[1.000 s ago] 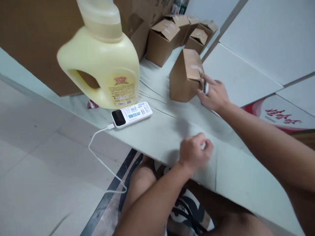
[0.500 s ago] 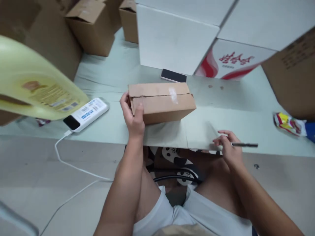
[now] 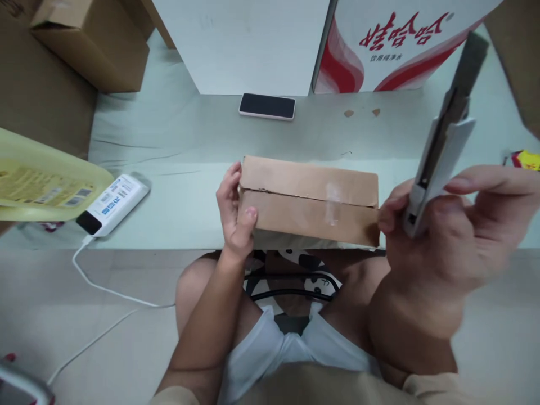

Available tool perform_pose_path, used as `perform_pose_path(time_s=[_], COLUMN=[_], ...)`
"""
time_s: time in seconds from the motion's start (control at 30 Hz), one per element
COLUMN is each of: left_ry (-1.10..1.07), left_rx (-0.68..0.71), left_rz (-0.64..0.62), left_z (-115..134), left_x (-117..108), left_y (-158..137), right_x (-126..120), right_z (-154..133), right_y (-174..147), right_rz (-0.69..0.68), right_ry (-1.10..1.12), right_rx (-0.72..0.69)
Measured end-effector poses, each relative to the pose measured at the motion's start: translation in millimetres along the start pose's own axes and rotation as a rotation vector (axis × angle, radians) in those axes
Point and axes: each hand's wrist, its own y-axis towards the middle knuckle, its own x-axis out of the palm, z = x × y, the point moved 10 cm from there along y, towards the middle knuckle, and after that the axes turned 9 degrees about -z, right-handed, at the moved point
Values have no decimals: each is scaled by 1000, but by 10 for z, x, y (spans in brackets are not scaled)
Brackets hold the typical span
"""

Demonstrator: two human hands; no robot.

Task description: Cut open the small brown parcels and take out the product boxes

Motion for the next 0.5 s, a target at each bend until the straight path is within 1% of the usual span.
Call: perform_pose_path(time_s=[0.07, 0.13, 0.2, 0.27, 0.37, 0.43, 0.5], left_ry=[86, 130, 142, 136, 118, 120, 128], left_rx=[45, 82, 109, 130, 144, 129, 106], left_rz=[6, -11, -16, -12, -24, -23, -10], left_z=[39, 70, 105, 145, 190, 199, 204], left_x=[-22, 0, 19, 22, 18, 2, -15], left_y=[77, 124, 127, 97, 37, 8, -7], right_x=[-68, -107, -155, -144, 6, 56, 49], right_z=[27, 100, 161, 154, 122, 122, 60], right_y=[5, -10, -59, -112, -160, -152, -123], right_rz=[-41, -111, -149, -193, -287, -260, -186], right_ry=[-48, -87, -118, -83, 59, 101, 98], right_rx=[9, 68, 132, 145, 163, 178, 102])
